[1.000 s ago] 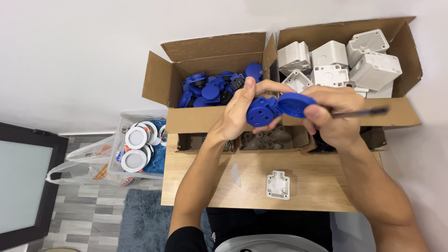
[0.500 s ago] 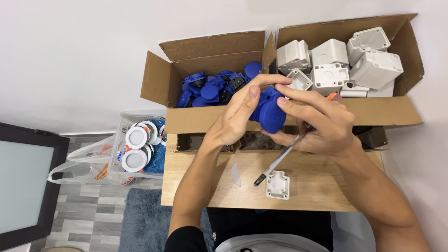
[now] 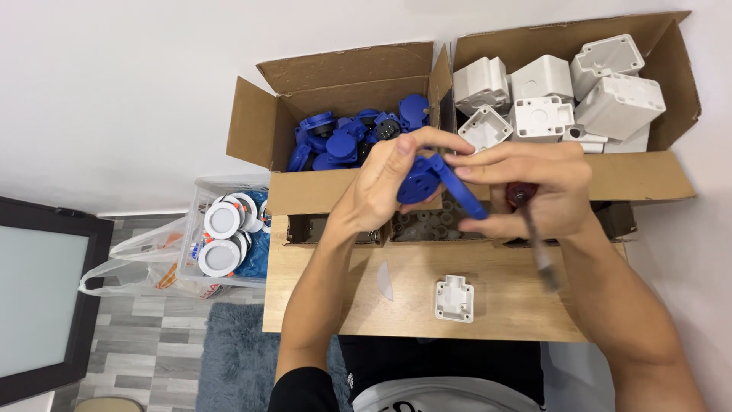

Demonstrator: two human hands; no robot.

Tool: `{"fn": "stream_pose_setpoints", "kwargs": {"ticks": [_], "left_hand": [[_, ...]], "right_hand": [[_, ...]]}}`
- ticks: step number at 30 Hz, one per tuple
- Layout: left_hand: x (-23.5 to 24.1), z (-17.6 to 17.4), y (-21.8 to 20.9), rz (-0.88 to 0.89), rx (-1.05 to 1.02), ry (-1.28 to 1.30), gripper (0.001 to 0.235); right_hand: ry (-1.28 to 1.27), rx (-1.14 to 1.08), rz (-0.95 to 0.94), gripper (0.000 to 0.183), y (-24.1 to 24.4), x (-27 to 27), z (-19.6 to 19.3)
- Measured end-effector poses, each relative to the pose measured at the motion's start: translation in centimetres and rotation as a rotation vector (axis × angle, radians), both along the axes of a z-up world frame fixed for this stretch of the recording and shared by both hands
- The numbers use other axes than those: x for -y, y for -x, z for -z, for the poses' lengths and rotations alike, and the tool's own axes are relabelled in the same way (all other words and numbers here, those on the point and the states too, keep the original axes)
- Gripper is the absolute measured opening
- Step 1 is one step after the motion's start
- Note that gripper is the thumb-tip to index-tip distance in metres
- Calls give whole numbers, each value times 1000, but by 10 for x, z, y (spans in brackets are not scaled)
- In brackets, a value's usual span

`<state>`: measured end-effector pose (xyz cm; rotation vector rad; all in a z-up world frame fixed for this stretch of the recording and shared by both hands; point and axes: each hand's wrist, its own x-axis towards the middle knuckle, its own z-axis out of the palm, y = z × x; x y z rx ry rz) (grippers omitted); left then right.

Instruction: Disassembling an electrical socket from its housing and further breaking down the internal components using a screwdriver.

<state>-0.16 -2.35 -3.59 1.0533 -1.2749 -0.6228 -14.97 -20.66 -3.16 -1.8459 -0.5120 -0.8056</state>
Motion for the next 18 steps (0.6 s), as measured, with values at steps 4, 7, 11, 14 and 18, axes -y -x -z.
{"fn": "stream_pose_setpoints", "kwargs": {"ticks": [4, 7, 11, 14, 18], "left_hand": [[-4, -1, -1, 71, -107, -1, 74], [-6, -7, -2, 98, -110, -12, 76], [-12, -11, -1, 13, -1, -128, 70], [-16, -14, 5, -72, 63, -126, 59], [-19, 7, 8, -15, 28, -105, 56]], "right_hand": [[-189, -32, -142, 31, -6, 16, 22], [-313, -121, -219, 31, -1, 19, 26], [-12, -104, 25, 49, 12, 4, 5], [210, -48, 135, 69, 17, 2, 6], [274, -167, 201, 86, 28, -3, 17]]}}
